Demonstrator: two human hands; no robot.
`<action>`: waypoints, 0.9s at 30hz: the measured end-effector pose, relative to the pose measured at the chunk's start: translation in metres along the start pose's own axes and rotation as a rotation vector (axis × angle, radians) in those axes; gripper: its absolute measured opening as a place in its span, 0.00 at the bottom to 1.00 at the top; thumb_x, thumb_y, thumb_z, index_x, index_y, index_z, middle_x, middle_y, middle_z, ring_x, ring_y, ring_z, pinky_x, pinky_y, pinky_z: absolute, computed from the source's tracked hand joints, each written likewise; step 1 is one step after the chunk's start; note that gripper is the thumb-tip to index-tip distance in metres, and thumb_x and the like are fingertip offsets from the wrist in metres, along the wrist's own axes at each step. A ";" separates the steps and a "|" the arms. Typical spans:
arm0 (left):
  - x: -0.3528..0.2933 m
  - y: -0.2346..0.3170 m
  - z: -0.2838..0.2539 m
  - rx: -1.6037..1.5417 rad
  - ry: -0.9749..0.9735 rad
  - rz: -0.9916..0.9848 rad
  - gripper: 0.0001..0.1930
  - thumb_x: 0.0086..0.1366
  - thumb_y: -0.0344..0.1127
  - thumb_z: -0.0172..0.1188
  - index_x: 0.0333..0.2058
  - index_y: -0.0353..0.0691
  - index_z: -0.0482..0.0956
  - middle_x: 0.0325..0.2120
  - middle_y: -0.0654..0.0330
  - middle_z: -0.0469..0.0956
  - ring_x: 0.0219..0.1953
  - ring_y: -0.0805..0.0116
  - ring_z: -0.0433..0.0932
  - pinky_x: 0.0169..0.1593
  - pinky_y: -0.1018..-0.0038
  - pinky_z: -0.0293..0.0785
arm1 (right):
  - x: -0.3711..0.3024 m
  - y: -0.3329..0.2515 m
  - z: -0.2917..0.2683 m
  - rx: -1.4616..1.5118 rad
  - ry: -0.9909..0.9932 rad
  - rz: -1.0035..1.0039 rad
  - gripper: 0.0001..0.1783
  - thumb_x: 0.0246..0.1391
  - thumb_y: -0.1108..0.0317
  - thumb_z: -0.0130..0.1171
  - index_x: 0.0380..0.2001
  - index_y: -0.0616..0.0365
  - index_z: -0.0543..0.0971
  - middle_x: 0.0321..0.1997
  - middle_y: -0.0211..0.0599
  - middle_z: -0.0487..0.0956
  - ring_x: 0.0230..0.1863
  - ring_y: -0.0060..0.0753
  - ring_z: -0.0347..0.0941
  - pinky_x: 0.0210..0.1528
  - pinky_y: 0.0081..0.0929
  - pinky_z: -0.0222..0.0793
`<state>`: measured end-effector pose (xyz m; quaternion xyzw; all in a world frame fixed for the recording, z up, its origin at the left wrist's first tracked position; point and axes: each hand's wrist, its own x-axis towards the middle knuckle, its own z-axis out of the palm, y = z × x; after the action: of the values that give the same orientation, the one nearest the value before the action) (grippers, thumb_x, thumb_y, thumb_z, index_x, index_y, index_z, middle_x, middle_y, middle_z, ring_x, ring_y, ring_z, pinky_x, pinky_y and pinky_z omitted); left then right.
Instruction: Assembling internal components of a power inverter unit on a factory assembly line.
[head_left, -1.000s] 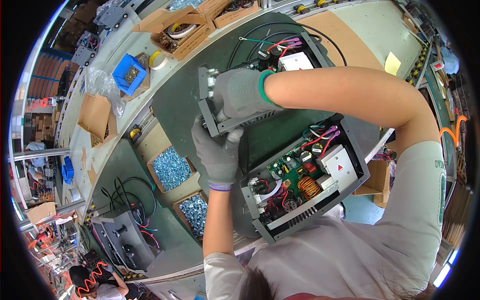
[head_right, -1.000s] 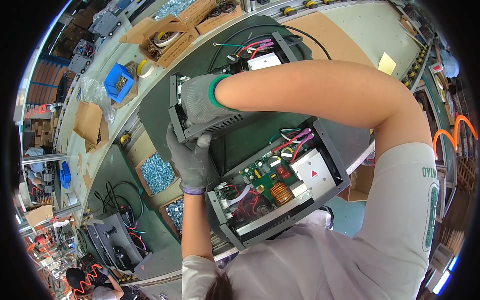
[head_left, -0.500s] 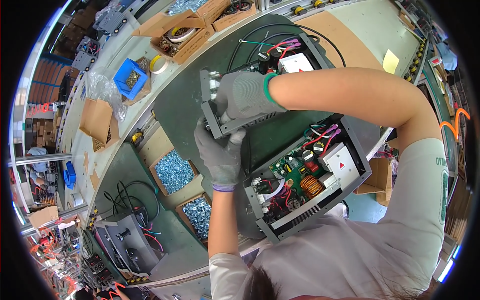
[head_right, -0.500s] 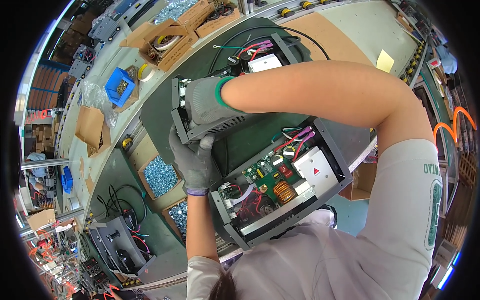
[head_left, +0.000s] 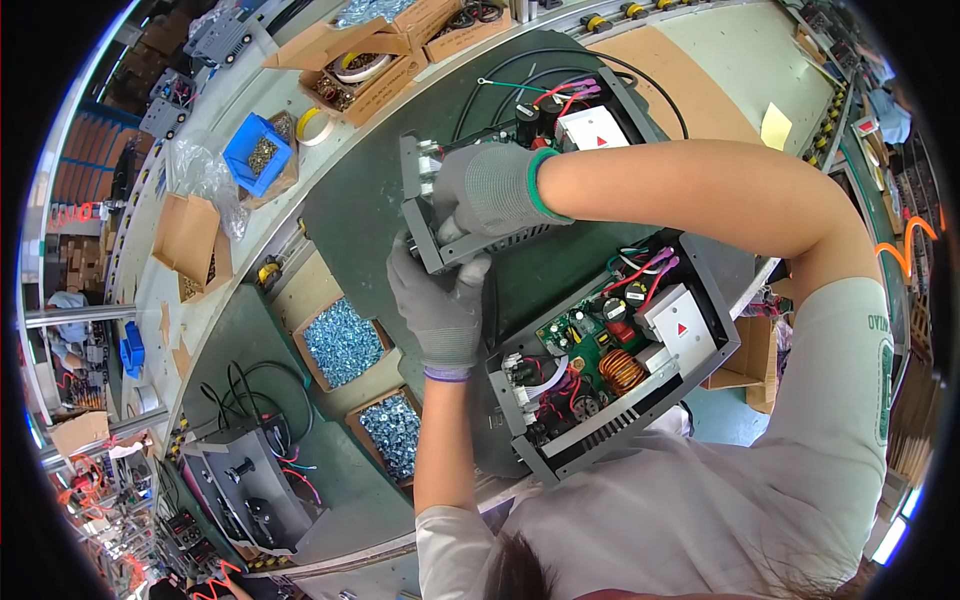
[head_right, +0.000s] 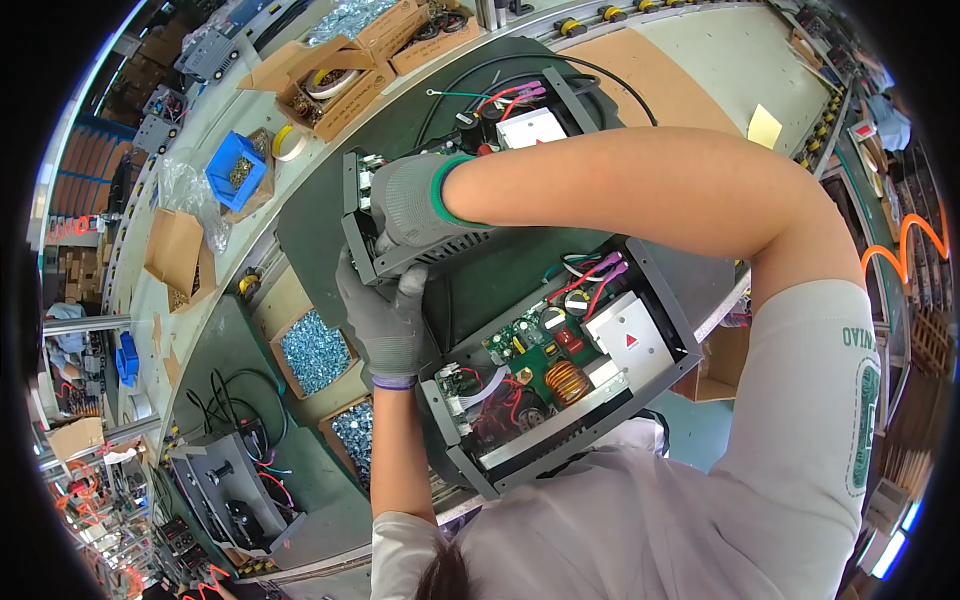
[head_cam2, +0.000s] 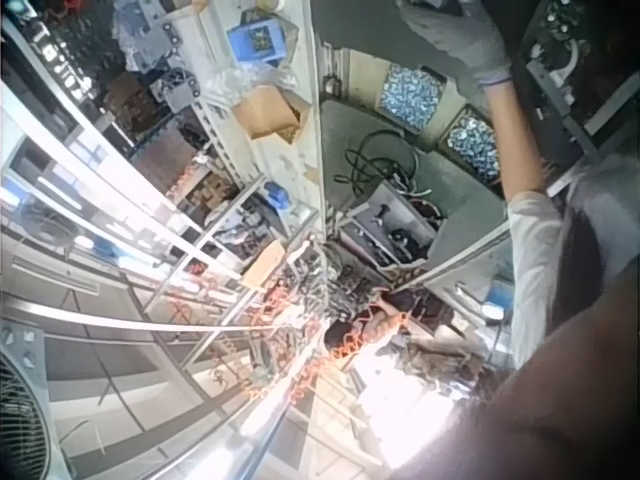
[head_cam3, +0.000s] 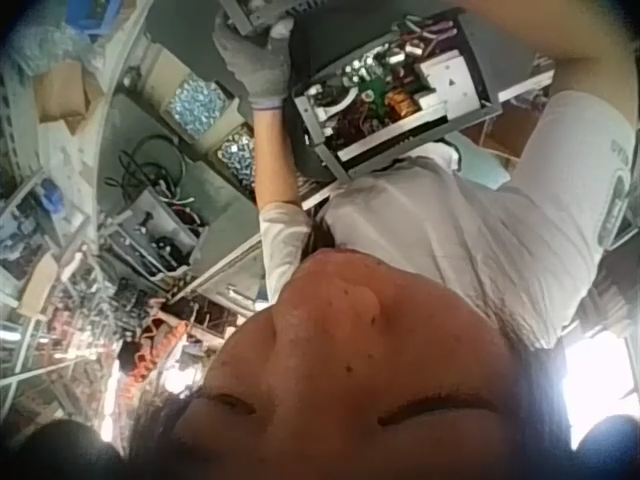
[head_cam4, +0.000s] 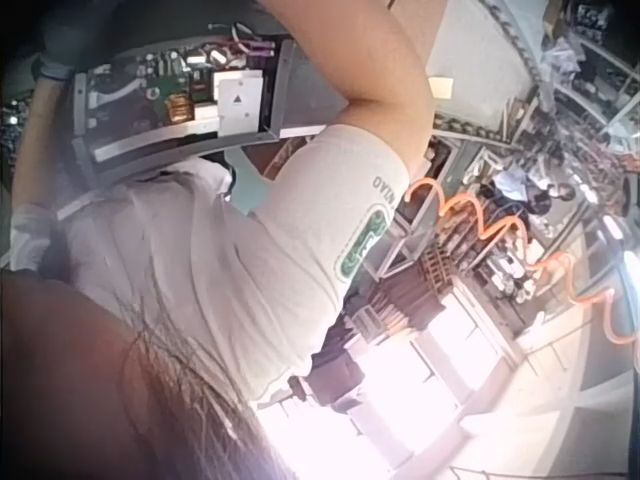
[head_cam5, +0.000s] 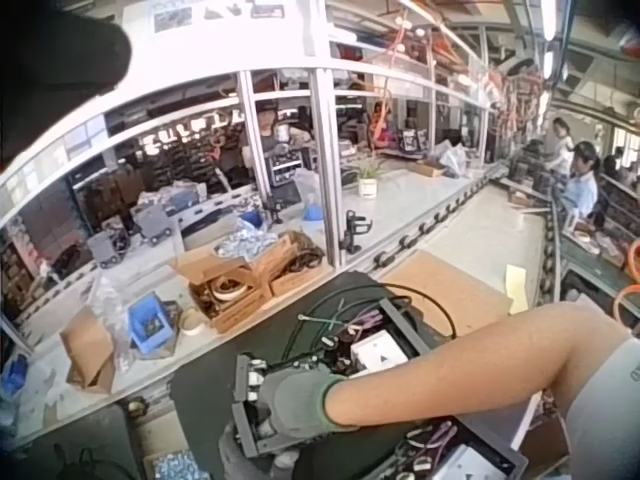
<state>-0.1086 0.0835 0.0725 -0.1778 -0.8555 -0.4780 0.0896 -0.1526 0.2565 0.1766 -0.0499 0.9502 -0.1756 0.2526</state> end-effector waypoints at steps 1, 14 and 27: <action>-0.001 -0.002 0.001 0.026 0.012 0.011 0.54 0.52 0.70 0.67 0.61 0.28 0.62 0.53 0.40 0.70 0.55 0.39 0.72 0.57 0.54 0.70 | 0.001 0.002 0.000 0.052 -0.020 -0.038 0.17 0.58 0.54 0.61 0.46 0.47 0.86 0.41 0.44 0.85 0.43 0.46 0.82 0.48 0.38 0.75; -0.003 -0.002 0.000 0.068 0.016 0.045 0.54 0.53 0.71 0.65 0.61 0.28 0.61 0.53 0.40 0.69 0.55 0.38 0.72 0.56 0.53 0.70 | -0.002 -0.006 0.000 -0.063 -0.087 -0.009 0.18 0.64 0.55 0.54 0.51 0.49 0.82 0.44 0.46 0.84 0.48 0.48 0.81 0.51 0.41 0.75; -0.008 -0.003 -0.001 0.032 0.061 0.083 0.53 0.49 0.68 0.70 0.60 0.29 0.64 0.50 0.43 0.71 0.52 0.41 0.74 0.53 0.55 0.73 | 0.005 0.001 0.019 -0.261 -0.108 -0.152 0.18 0.66 0.61 0.50 0.54 0.51 0.79 0.46 0.43 0.81 0.49 0.47 0.80 0.52 0.38 0.77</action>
<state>-0.1024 0.0799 0.0683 -0.1970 -0.8519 -0.4651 0.1384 -0.1478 0.2505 0.1588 -0.1633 0.9435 -0.0664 0.2806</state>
